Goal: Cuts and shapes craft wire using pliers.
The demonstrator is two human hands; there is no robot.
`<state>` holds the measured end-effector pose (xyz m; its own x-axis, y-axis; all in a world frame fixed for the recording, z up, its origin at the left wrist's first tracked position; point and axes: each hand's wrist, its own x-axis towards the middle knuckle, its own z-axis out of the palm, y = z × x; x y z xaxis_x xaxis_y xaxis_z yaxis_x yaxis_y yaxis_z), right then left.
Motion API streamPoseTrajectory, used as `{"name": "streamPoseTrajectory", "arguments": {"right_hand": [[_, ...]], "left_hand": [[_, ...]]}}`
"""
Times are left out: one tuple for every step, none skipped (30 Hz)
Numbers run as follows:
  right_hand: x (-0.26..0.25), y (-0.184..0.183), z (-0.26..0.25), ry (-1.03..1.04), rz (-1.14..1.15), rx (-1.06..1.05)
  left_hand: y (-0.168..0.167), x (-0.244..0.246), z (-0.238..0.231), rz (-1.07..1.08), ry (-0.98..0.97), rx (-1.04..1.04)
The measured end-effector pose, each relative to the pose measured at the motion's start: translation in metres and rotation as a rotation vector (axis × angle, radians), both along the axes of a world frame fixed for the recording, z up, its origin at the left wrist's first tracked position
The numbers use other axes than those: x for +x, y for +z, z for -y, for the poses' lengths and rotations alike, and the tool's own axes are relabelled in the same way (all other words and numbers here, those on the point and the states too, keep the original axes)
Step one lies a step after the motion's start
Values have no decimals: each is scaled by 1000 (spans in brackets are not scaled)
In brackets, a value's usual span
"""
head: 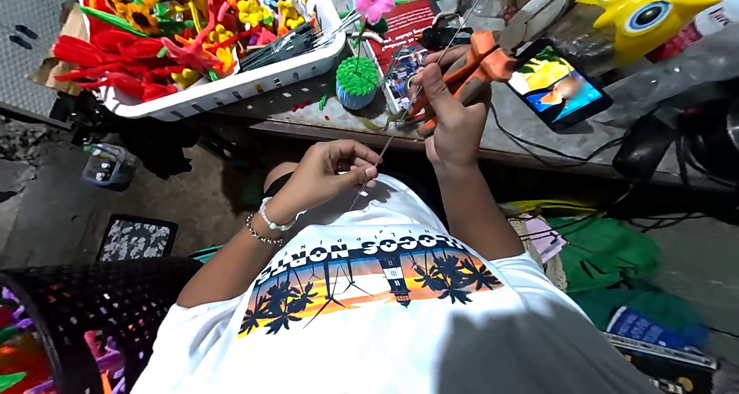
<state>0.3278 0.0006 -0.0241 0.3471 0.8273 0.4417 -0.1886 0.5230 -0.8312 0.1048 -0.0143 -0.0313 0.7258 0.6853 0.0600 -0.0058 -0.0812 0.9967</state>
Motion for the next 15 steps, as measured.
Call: {"name": "streamPoseTrajectory", "arguments": {"right_hand": [[0,0,-1,0,-2,-3],[0,0,-2,-2,1,-7],[0,0,-2,-5,8,-13],[0,0,-3,-8,11,-18],[1,0,-4,-15,11,-21],[1,1,-5,-23,11,-22],[2,2,-6,-25,12,-20],[3,2,-7,-22,12,-17],[3,2,-8,-22,11,-14],[3,2,-9,-24,15,-15],[3,3,-10,-28,17,-19],[3,4,-11,-31,19,-24],[3,4,-12,-37,21,-26],[3,4,-13,-42,22,-28],[3,4,-14,-46,25,-30]], "left_hand": [[0,-1,1,12,-7,-6],[0,-1,1,25,-12,-10],[0,-2,1,36,-17,-10],[-2,-4,1,47,-26,-8],[-4,-5,0,55,-35,-7],[-5,-6,0,60,-42,-11],[-7,-7,0,66,-45,-15],[-9,-8,0,72,-47,-20],[-12,-9,-1,76,-49,-24],[-14,-10,-1,77,-52,-29],[-14,-10,-1,76,-53,-33],[-14,-9,-2,70,-54,-39],[-14,-8,-4,52,-55,-44],[-12,-5,-7,22,-56,-49],[-10,-4,-8,12,-54,-53]]}}
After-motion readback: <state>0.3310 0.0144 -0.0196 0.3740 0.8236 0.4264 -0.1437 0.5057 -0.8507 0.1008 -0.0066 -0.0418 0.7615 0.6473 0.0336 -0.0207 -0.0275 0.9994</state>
